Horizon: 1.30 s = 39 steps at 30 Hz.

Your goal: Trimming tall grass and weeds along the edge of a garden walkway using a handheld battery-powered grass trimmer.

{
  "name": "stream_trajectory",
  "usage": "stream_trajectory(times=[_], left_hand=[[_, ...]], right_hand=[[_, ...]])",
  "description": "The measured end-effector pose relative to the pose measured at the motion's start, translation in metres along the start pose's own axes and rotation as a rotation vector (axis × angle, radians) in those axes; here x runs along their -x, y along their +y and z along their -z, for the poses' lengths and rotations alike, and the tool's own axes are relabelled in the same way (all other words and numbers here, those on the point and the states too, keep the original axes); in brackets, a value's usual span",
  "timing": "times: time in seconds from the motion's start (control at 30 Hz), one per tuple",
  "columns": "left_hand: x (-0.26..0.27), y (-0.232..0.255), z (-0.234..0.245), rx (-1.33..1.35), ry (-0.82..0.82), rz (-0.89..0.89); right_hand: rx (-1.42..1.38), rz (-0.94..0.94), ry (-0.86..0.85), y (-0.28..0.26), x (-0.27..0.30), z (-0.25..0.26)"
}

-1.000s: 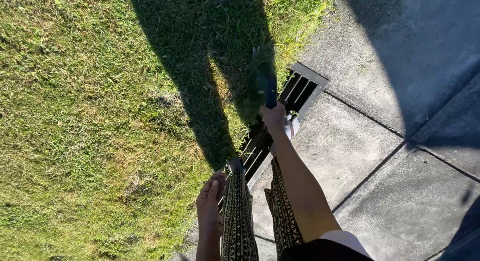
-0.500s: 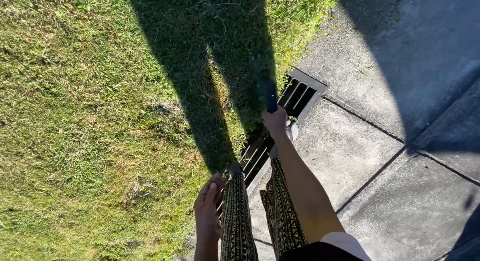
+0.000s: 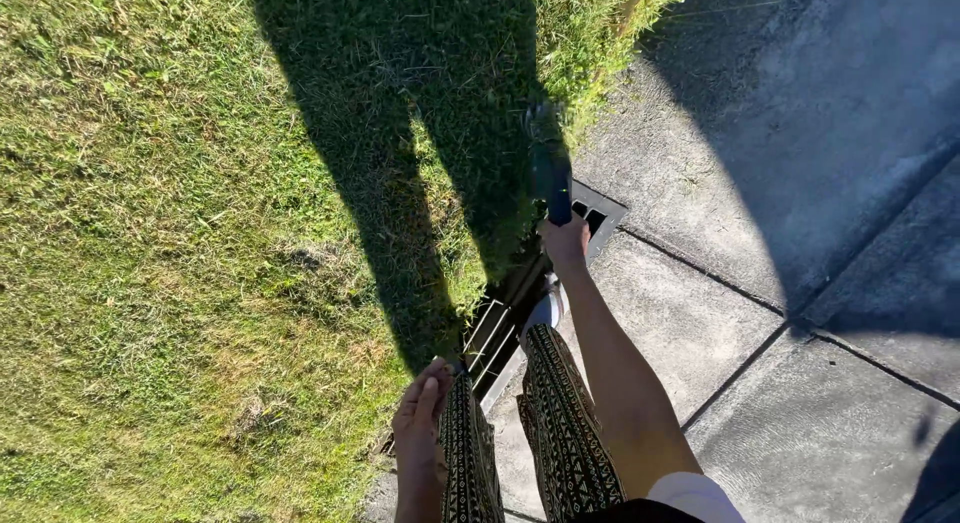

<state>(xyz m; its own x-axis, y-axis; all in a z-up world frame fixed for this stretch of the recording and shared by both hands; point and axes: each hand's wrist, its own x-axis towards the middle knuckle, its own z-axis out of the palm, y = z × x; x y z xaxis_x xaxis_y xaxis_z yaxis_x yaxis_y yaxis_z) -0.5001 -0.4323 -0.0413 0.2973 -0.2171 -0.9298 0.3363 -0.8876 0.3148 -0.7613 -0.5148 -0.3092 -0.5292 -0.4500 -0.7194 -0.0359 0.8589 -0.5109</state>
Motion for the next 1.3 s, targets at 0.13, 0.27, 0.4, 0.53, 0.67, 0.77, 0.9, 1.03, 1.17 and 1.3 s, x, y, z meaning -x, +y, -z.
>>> stream_trajectory(times=[0.13,0.27,0.4,0.53,0.67,0.77,0.9,1.03,1.17,1.3], left_hand=[[-0.002,-0.012,-0.019,0.043,-0.001,-0.008],[-0.001,-0.03,-0.041,0.078,-0.045,-0.061],[0.017,-0.01,-0.094,0.063,-0.078,-0.04],[0.006,-0.006,-0.13,0.039,-0.08,0.027],[0.003,0.002,-0.14,0.015,-0.072,0.003],[0.002,0.004,-0.141,-0.036,-0.085,0.0],[-0.022,0.03,-0.164,0.007,-0.095,0.004],[-0.018,0.041,-0.166,0.026,-0.079,0.017],[-0.025,0.052,-0.181,-0.026,-0.062,0.02],[-0.032,0.057,-0.181,-0.026,-0.091,0.012]], right_hand=[[-0.165,-0.125,-0.081,-0.046,-0.049,0.008],[-0.416,-0.059,-0.172,-0.057,-0.058,0.024],[-0.498,-0.269,-0.337,-0.036,-0.013,0.036],[-0.525,-0.459,-0.376,-0.006,-0.007,0.026],[-0.555,-0.345,-0.422,0.009,-0.029,0.012],[-0.588,-0.293,-0.427,-0.005,-0.021,0.018],[-0.502,-0.344,-0.358,-0.04,-0.03,0.022],[-0.486,-0.213,-0.323,-0.042,-0.055,0.012],[-0.418,-0.301,-0.275,-0.061,-0.073,0.008],[-0.396,-0.196,-0.197,-0.069,-0.081,0.001]])
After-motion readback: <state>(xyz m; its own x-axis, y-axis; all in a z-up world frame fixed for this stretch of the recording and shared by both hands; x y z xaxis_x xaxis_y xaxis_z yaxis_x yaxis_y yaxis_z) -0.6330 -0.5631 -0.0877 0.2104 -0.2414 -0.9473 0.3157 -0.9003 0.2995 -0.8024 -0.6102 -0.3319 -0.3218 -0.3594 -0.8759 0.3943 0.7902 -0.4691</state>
